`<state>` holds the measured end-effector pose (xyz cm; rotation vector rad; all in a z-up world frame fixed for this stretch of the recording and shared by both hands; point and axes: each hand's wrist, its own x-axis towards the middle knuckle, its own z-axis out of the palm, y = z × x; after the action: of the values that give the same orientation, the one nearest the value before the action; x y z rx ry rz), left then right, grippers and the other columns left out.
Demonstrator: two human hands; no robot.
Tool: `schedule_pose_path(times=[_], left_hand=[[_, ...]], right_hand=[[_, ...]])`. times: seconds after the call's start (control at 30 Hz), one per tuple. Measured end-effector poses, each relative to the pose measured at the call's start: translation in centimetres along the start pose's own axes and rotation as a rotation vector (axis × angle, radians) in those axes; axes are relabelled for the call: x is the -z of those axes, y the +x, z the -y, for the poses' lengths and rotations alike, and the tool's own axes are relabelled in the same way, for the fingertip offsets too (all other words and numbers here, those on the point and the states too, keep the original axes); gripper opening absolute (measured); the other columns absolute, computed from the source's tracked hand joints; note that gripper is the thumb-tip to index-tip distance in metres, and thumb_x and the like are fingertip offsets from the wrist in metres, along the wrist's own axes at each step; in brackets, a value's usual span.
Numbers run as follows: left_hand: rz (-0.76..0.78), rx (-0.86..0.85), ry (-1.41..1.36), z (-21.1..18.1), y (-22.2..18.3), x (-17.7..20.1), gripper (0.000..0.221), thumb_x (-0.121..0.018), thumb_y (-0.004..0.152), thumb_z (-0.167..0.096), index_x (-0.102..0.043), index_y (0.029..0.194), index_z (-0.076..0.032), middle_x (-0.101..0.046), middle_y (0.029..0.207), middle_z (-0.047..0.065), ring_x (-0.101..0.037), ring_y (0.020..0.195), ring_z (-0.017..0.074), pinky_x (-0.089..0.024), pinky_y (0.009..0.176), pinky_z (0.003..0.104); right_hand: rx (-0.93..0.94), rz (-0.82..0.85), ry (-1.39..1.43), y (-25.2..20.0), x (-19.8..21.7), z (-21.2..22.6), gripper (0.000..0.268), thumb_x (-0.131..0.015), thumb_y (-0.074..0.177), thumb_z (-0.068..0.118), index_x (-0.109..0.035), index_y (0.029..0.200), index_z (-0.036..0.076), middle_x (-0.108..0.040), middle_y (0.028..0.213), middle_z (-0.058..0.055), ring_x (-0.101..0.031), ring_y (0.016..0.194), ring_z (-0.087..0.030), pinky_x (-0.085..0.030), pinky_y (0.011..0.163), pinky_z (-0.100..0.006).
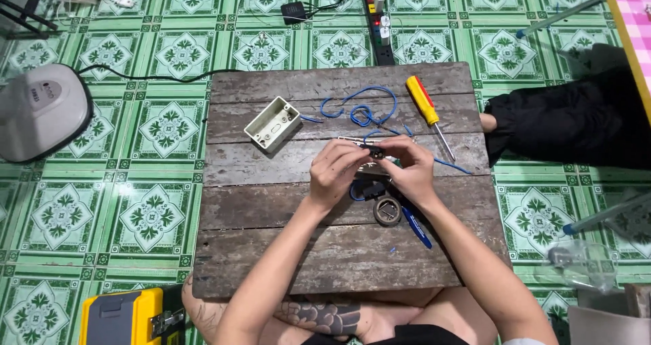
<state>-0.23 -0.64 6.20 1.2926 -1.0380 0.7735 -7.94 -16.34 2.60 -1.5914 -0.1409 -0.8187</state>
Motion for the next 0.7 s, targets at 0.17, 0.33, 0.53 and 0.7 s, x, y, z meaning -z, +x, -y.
schedule_pose_path(times=[0.17,0.33,0.53,0.7], left_hand=[[0.053,-0.076,-0.018,-0.6,1.4,0.5,0.015,-0.070,0.089,0.011,-0.079,0.095,-0.001,-0.074,0.086,0.011,-0.071,0.073,0.0306,-0.062,0.066,0.039],[0.107,-0.117,-0.020,-0.4,1.6,0.7,0.018,-0.067,0.090,0.012,-0.077,0.100,0.001,-0.073,0.092,0.015,-0.070,0.077,0.0315,-0.063,0.066,0.040],[0.137,-0.124,-0.007,-0.1,1.3,0.7,0.020,-0.070,0.089,0.012,-0.077,0.104,0.001,-0.073,0.095,0.015,-0.070,0.077,0.0305,-0.063,0.064,0.041],[0.163,-0.182,0.064,-0.6,1.4,0.9,0.031,-0.066,0.082,0.015,-0.078,0.106,0.000,-0.071,0.088,0.013,-0.061,0.066,0.0259,-0.056,0.056,0.037]], right_hand=[[-0.097,0.000,0.047,-0.6,1.1,-1.0,0.031,-0.080,0.081,-0.018,-0.070,0.109,-0.011,-0.071,0.098,-0.022,-0.076,0.094,-0.032,-0.064,0.080,-0.044],[-0.153,0.015,0.066,-0.9,2.2,-2.4,0.034,-0.081,0.080,-0.016,-0.069,0.111,-0.009,-0.071,0.101,-0.020,-0.077,0.095,-0.030,-0.064,0.081,-0.043],[-0.087,0.072,0.088,-0.1,2.1,-1.8,0.031,-0.086,0.079,-0.012,-0.070,0.106,-0.013,-0.070,0.096,-0.024,-0.076,0.093,-0.031,-0.064,0.078,-0.043],[-0.022,0.098,0.052,-0.1,1.4,-0.9,0.026,-0.085,0.080,-0.013,-0.072,0.103,-0.013,-0.072,0.095,-0.024,-0.076,0.092,-0.032,-0.063,0.077,-0.041]])
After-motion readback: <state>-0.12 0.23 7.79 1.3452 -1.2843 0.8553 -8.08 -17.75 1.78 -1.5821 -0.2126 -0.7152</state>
